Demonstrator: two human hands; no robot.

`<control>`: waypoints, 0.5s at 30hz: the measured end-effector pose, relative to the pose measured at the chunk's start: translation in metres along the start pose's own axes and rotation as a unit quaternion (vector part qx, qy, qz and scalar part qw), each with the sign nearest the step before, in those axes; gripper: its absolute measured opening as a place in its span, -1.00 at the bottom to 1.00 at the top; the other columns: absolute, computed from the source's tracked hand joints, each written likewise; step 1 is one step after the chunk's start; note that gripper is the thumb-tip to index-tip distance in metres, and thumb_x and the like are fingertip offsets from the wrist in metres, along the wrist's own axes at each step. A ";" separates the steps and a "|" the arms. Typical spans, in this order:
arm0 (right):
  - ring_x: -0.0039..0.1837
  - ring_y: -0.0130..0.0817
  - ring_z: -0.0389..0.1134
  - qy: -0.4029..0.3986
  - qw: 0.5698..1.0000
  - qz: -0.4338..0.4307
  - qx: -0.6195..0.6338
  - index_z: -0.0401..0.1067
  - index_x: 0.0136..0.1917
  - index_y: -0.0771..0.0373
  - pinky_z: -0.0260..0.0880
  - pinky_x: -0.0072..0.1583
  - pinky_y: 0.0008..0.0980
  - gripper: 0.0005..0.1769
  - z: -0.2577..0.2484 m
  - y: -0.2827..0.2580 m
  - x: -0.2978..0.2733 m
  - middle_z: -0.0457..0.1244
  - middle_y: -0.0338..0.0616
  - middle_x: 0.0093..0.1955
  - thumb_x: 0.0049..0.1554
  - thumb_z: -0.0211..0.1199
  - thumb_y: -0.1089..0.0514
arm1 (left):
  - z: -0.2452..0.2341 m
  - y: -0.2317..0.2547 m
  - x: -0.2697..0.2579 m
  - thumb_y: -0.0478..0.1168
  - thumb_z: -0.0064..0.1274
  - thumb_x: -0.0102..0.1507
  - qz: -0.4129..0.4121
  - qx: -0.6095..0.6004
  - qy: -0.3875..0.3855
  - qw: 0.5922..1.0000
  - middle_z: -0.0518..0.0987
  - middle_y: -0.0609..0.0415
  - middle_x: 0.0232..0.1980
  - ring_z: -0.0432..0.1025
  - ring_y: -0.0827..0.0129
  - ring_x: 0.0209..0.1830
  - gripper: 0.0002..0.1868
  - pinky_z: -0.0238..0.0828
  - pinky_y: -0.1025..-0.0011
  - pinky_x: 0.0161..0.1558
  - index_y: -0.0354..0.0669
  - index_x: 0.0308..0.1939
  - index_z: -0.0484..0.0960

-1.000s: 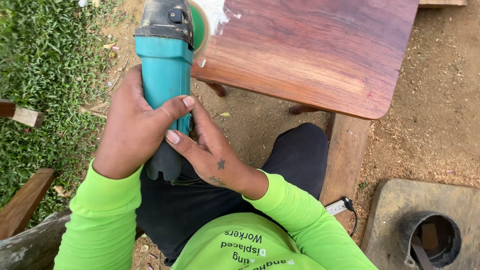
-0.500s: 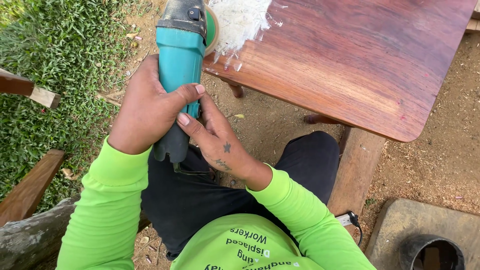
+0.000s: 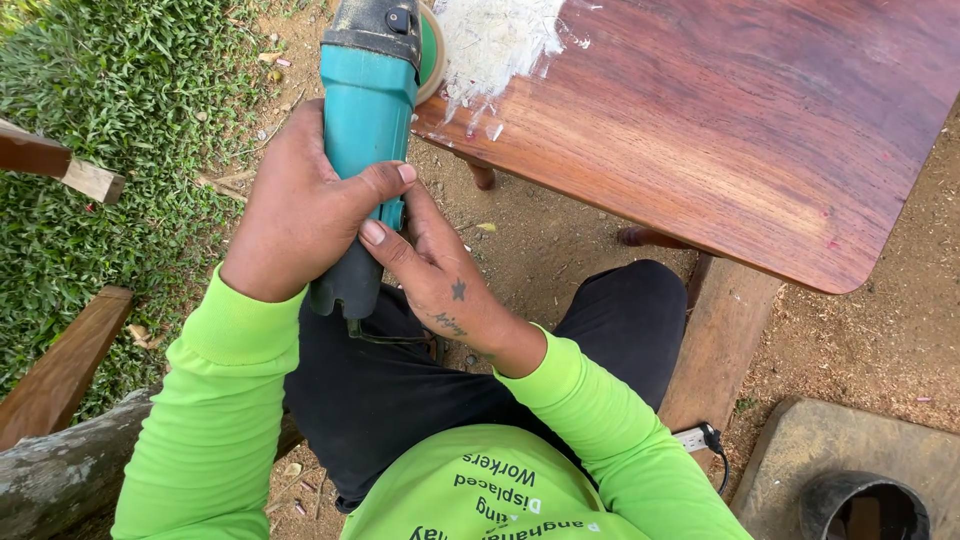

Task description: Sanding a wooden surface using a power sander.

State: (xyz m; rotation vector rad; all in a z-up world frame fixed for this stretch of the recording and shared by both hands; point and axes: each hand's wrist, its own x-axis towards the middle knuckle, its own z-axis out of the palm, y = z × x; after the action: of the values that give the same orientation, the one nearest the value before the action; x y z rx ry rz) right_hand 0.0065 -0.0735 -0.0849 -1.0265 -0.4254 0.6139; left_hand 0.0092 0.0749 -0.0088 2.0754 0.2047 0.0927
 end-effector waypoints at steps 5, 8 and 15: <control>0.48 -0.34 0.15 0.000 1.000 0.007 0.029 -0.13 0.67 0.45 0.22 0.47 -0.34 -0.27 0.000 0.002 -0.001 0.08 0.03 0.50 0.42 0.05 0.08 | 0.001 0.001 0.002 -0.15 0.31 0.19 -0.014 0.015 0.003 1.000 0.60 -0.01 -0.15 0.49 0.38 -0.20 -0.50 0.48 0.37 -0.13 -0.41 0.04 0.48; 0.53 -0.33 0.12 -0.002 0.999 0.003 0.043 -0.13 0.67 0.46 0.17 0.53 -0.31 -0.28 0.000 0.002 -0.001 0.06 0.03 0.52 0.43 0.04 0.09 | 0.001 -0.001 0.002 -0.14 0.32 0.19 -0.009 0.025 0.002 1.000 0.60 -0.01 -0.15 0.49 0.38 -0.19 -0.50 0.47 0.37 -0.12 -0.40 0.03 0.49; 0.57 -0.30 0.08 0.004 0.999 -0.001 0.039 -0.18 0.69 0.46 0.11 0.57 -0.29 -0.26 -0.001 0.000 -0.006 0.05 0.06 0.55 0.43 0.03 0.09 | 0.004 0.005 0.001 -0.13 0.32 0.19 -0.014 0.026 -0.004 1.000 0.59 0.01 -0.16 0.49 0.38 -0.19 -0.51 0.47 0.38 -0.12 -0.38 0.02 0.49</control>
State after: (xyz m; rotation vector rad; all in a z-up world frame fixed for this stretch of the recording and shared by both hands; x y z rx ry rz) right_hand 0.0027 -0.0784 -0.0858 -0.9547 -0.3931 0.6209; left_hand 0.0117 0.0691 -0.0070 2.1247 0.2322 0.0625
